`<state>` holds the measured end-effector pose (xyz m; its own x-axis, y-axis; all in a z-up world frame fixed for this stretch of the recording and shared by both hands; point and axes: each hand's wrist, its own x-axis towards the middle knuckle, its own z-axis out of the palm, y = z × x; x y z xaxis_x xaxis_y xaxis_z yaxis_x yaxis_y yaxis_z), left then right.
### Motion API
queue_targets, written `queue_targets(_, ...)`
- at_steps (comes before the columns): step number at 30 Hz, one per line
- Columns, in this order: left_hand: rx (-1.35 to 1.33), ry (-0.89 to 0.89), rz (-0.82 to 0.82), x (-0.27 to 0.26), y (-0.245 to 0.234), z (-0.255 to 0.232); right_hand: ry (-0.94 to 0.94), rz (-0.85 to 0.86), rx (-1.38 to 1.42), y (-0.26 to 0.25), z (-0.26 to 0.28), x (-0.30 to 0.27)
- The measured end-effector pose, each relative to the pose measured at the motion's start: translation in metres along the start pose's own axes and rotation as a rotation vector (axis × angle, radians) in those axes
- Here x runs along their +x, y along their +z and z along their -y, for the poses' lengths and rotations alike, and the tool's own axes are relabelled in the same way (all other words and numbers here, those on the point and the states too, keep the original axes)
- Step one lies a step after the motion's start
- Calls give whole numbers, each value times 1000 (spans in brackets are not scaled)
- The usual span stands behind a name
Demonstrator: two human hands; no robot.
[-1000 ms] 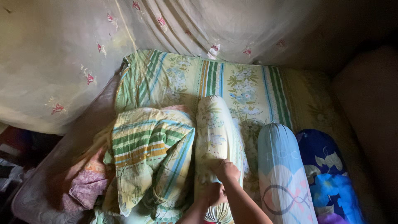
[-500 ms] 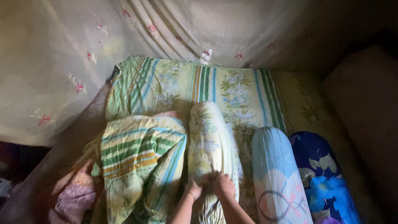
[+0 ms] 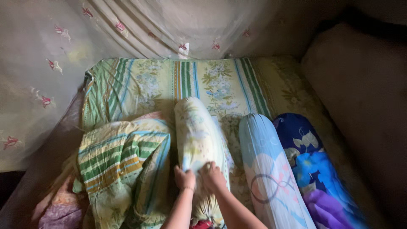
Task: The person organizes a bed by moving bolsters and then folds several pieces of fabric including a red cloth, a pink cloth, and a patterned pillowcase, placing them on the bed.
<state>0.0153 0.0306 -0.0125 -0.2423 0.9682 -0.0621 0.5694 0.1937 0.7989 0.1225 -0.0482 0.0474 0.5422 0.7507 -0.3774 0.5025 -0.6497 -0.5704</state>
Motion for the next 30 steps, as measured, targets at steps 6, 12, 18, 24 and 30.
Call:
queue_targets(6, -101, 152, -39, -17, -36, -64, 31, -37, 34, -60, 44, 1)
queue_targets(12, -193, 221, 49, -90, -58, -51, -62, -42, -12, -69, 21, 9)
queue_targets(18, -62, 28, 300, -154, -41, 8, 15, 100, -91, -67, 19, -15)
queue_targets(24, 90, 73, 210, -127, -34, 37, -24, 176, -298, -24, -8, -43)
queue_targets(30, 153, 306, 135, -96, -26, 52, -82, 171, -369, 7, -38, -24)
